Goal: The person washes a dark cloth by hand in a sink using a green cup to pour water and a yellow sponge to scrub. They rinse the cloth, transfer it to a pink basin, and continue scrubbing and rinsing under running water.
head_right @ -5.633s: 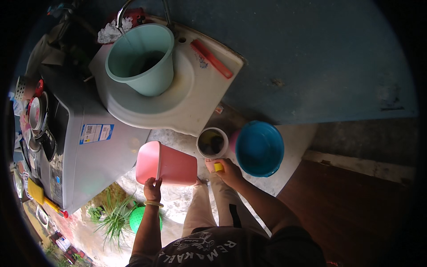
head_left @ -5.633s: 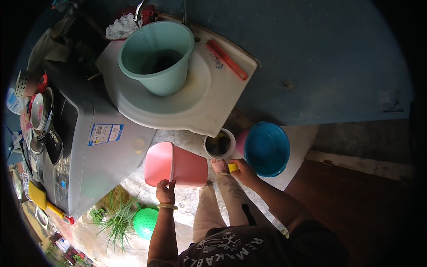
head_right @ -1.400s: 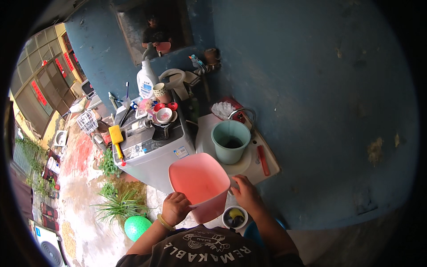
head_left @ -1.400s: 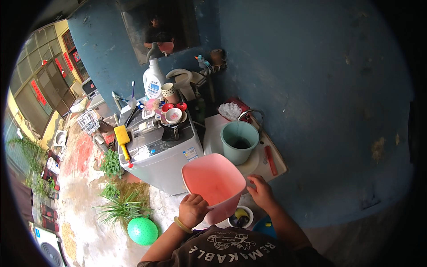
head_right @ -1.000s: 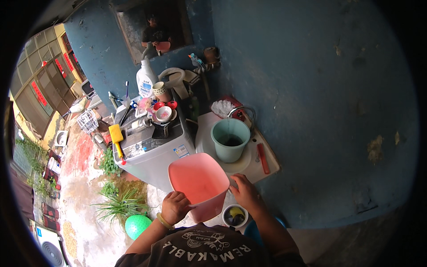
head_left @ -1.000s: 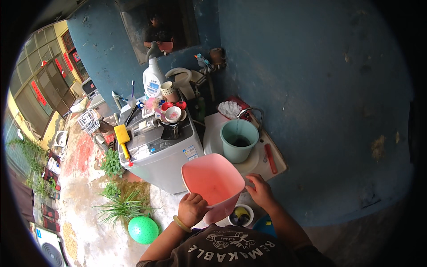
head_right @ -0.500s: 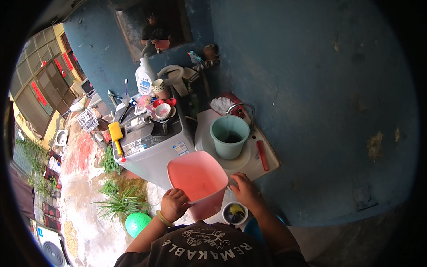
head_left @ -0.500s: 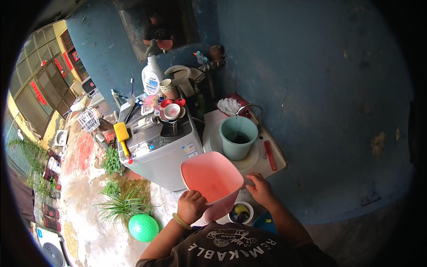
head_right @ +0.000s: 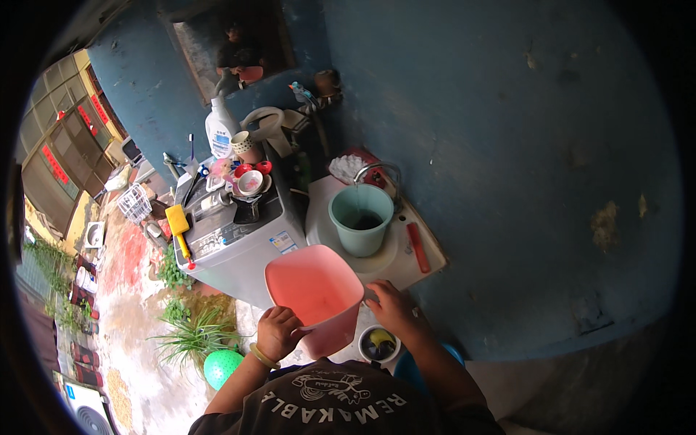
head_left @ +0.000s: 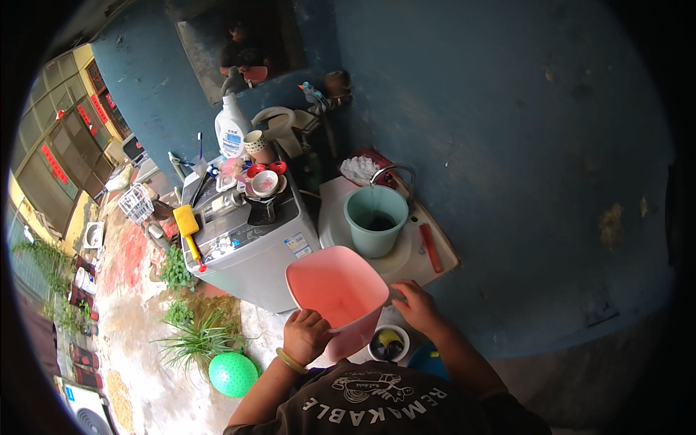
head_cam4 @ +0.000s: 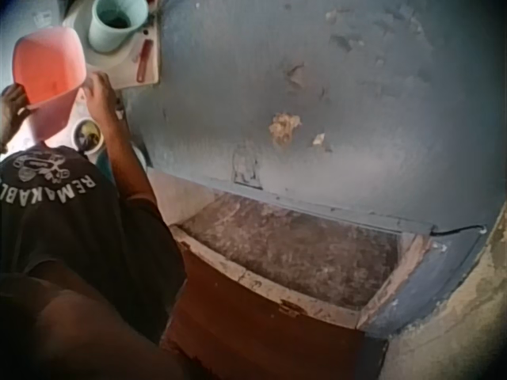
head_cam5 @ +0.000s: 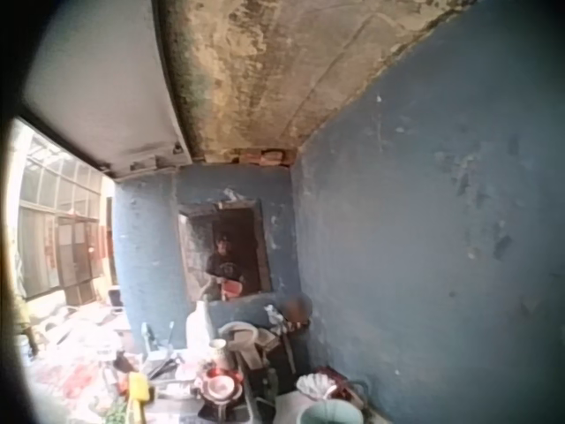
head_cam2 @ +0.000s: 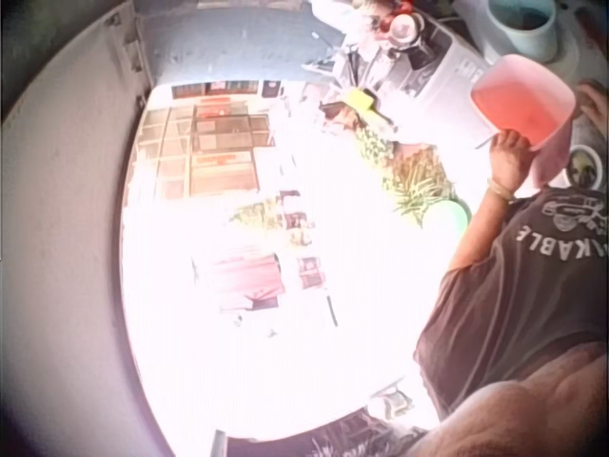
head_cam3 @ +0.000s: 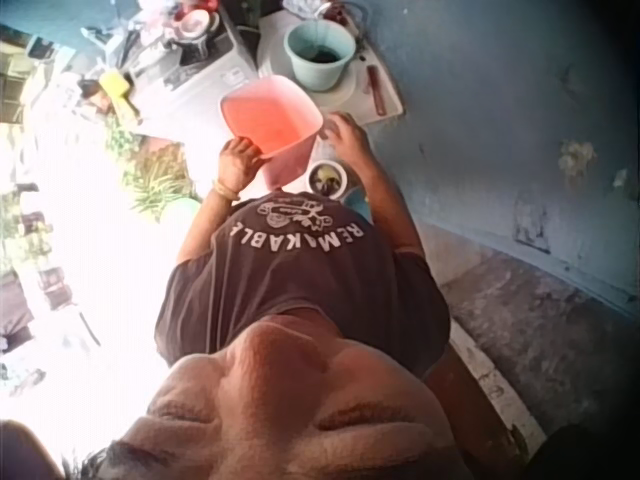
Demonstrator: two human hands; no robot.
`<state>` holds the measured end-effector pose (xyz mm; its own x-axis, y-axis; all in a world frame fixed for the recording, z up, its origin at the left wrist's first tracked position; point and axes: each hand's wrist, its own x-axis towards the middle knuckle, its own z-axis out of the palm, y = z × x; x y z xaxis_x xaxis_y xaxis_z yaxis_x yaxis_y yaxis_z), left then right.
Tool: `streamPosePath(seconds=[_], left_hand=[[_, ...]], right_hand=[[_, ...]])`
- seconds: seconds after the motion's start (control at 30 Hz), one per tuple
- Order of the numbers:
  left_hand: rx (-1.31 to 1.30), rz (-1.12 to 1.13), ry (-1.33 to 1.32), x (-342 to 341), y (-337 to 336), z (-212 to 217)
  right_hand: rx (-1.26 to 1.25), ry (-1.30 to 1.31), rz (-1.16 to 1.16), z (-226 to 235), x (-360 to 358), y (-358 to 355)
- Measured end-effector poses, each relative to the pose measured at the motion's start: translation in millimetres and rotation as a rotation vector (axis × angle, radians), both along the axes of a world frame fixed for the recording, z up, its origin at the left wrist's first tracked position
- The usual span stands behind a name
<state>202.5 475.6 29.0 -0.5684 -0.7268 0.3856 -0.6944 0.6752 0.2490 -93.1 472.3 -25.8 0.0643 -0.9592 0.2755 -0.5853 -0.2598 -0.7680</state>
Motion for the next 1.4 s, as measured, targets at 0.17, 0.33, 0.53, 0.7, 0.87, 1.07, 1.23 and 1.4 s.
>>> streamPosePath(seconds=[0.17,0.33,0.53,0.7,0.87,1.07,1.23,1.4], left_hand=[[0.009,-0.004,0.01,-4.9,0.3,1.2],[0.0,-0.002,0.004,-5.3,-1.0,2.9],[-0.008,-0.007,0.032,-7.0,-2.8,2.1],[-0.009,-0.017,0.016,-5.8,-4.3,1.6],[0.006,-0.022,0.006,-4.1,-4.1,2.6],[-0.008,-0.029,0.004,-1.1,-3.8,0.2],[0.005,-0.029,-0.004,-0.3,-2.9,-0.4],[0.004,-0.029,0.005,0.1,-1.8,1.7]], right_hand=[[-0.033,-0.061,0.025,5.9,3.6,0.0],[-0.013,-0.068,0.038,10.1,6.6,1.1],[-0.101,0.005,0.029,9.8,8.8,-1.6],[-0.08,-0.026,0.038,8.9,14.7,-1.7],[-0.104,0.006,0.036,10.1,18.2,-1.7],[-0.066,-0.017,0.034,11.0,20.8,1.5],[-0.062,-0.025,0.04,10.6,20.5,3.4],[-0.086,-0.041,0.059,8.2,22.0,2.9]])
